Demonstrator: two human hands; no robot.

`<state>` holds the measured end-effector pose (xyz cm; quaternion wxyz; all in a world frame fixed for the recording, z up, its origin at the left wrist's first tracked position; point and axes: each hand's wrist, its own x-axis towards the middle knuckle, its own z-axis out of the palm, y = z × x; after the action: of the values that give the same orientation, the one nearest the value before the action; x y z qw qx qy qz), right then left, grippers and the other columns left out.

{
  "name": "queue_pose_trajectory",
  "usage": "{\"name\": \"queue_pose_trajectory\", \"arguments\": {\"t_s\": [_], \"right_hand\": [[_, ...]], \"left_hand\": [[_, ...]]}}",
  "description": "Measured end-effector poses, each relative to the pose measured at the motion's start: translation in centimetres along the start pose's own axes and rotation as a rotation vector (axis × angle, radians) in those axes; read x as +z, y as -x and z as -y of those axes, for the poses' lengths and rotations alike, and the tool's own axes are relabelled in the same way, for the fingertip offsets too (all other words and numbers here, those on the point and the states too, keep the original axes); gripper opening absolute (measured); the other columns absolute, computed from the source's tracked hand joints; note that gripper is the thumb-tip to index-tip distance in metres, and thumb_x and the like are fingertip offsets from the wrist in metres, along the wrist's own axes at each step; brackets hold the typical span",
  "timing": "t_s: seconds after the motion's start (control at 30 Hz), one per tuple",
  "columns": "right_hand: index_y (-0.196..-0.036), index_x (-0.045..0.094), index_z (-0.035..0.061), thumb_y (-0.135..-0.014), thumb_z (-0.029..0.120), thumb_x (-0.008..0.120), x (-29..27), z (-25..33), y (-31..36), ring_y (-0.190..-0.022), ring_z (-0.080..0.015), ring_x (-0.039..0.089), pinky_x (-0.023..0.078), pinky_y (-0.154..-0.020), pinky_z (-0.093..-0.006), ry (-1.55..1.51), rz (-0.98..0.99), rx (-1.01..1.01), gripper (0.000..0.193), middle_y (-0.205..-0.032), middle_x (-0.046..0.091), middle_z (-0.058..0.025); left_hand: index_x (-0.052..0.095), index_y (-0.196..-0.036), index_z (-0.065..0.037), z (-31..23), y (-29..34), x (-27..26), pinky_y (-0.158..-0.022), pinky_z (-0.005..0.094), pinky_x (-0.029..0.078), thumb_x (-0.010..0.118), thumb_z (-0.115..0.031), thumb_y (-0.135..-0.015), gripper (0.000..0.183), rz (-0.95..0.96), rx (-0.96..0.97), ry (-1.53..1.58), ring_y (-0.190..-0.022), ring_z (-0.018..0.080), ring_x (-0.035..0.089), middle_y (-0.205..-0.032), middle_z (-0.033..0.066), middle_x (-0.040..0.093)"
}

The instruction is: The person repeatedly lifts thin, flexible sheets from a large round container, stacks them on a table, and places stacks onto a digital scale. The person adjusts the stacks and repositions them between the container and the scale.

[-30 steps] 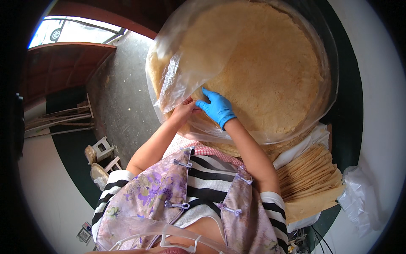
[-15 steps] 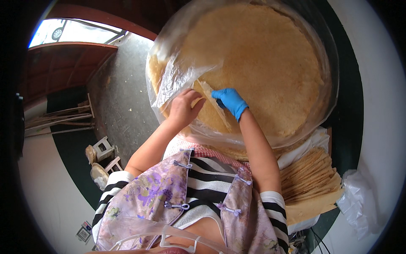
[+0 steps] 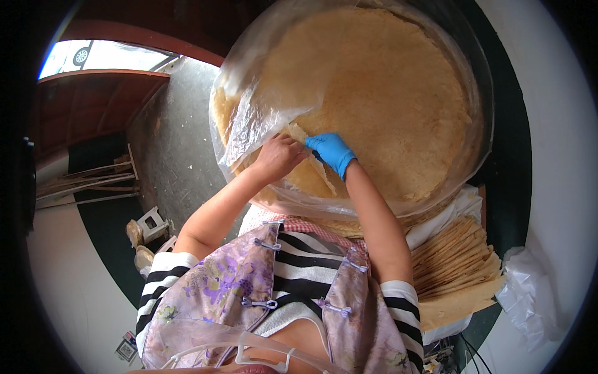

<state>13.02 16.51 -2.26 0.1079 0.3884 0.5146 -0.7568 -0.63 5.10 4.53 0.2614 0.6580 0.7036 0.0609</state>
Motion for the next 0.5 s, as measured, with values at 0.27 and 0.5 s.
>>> {"name": "queue_pose_trajectory", "arguments": {"t_s": [0.27,0.5], "right_hand": [[-0.094,0.064,0.003,-0.082,0.04,0.062,0.4,1.7,1.5,-0.077,-0.0268,0.061,0.048,-0.069,-0.0372,0.263,-0.276,-0.315,0.039,-0.084,0.065,-0.0131],[-0.099,0.064,0.0042,-0.077,0.038,0.066,0.6,2.8,0.8,-0.084,-0.0346,0.062,0.049,-0.073,-0.0415,0.586,-0.344,-0.084,0.04,-0.094,0.066,-0.0189]], "left_hand": [[0.047,-0.129,-0.009,1.5,0.0,0.4,-0.086,0.0415,0.045,0.053,-0.013,-0.086,0.044,0.207,-0.419,0.266,-0.104,0.0353,0.056,-0.114,0.0196,0.057],[0.05,-0.122,-0.007,4.0,-2.9,-3.7,-0.092,0.0376,0.041,0.054,-0.016,-0.088,0.035,-0.504,-0.356,0.152,-0.117,0.0313,0.047,-0.12,0.0152,0.052]]}}
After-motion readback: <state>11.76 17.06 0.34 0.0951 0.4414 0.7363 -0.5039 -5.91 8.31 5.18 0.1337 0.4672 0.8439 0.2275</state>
